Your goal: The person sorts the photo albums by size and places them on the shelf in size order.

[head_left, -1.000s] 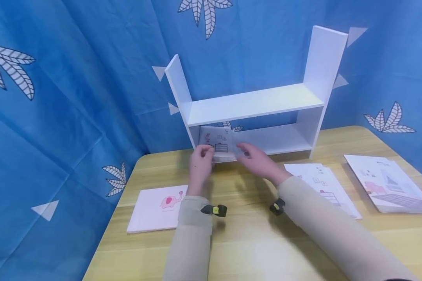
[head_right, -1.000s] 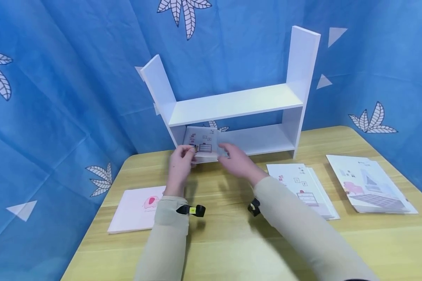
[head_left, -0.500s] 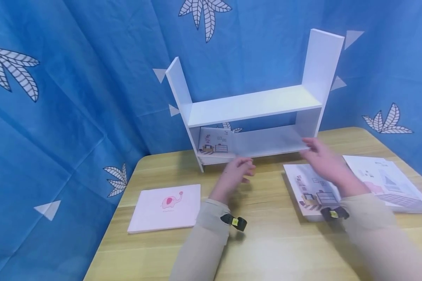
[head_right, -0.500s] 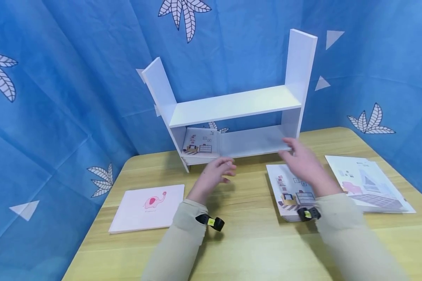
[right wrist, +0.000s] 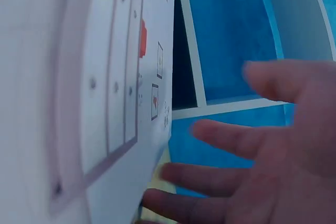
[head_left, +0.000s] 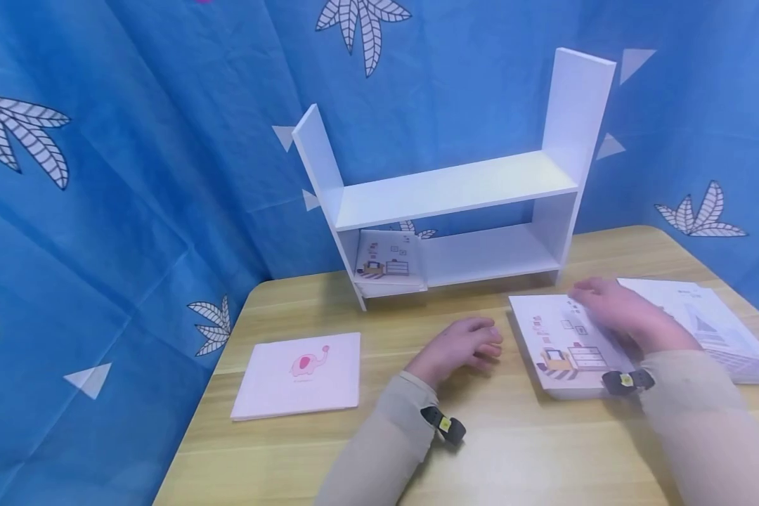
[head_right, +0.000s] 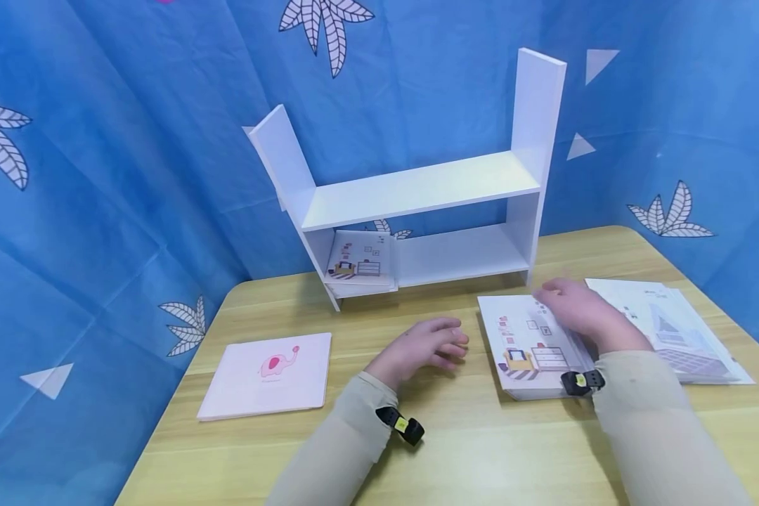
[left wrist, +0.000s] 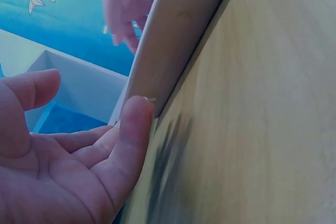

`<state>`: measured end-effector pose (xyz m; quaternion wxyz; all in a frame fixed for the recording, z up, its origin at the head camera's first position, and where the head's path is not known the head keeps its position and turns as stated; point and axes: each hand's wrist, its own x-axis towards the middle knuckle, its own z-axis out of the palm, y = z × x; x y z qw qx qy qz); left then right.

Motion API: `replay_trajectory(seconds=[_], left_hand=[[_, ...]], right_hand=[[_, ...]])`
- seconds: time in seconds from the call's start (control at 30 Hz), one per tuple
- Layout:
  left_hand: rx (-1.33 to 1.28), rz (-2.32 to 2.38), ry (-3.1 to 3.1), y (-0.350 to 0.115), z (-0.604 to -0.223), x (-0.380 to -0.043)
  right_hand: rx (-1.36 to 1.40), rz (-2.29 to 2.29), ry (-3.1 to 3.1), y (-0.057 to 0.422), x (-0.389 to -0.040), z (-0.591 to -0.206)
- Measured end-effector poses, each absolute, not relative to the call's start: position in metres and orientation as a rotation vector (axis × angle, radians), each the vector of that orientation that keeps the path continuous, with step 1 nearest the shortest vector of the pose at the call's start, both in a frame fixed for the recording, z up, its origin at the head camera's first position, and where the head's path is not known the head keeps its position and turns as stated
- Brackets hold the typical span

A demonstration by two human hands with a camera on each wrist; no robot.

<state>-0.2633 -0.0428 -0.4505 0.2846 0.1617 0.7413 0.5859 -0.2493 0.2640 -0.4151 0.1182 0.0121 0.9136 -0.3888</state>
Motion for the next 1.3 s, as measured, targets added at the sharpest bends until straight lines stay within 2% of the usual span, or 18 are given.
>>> replay_trajectory(seconds=[0.4, 0.63, 0.97, 1.3], left_hand=[[0.428, 1.498, 1.952, -0.038, -0.461, -0.257], [0.395, 1.480, 2.082, -0.042, -0.454, -0.261], [0.377, 1.608, 1.927, -0.044, -0.450, -0.264], [0.356, 1.737, 1.852, -0.050, -0.444, -0.265]], right_hand=[[-0.187, -1.037, 2.713, 0.239, -0.242, -0.416], [-0.354, -1.033, 2.673, 0.220, -0.239, -0.415], [-0.362, -1.421, 2.469, 0.228, -0.248, -0.426], [-0.228, -1.704, 2.294, 0.220, -0.252, -0.439]])
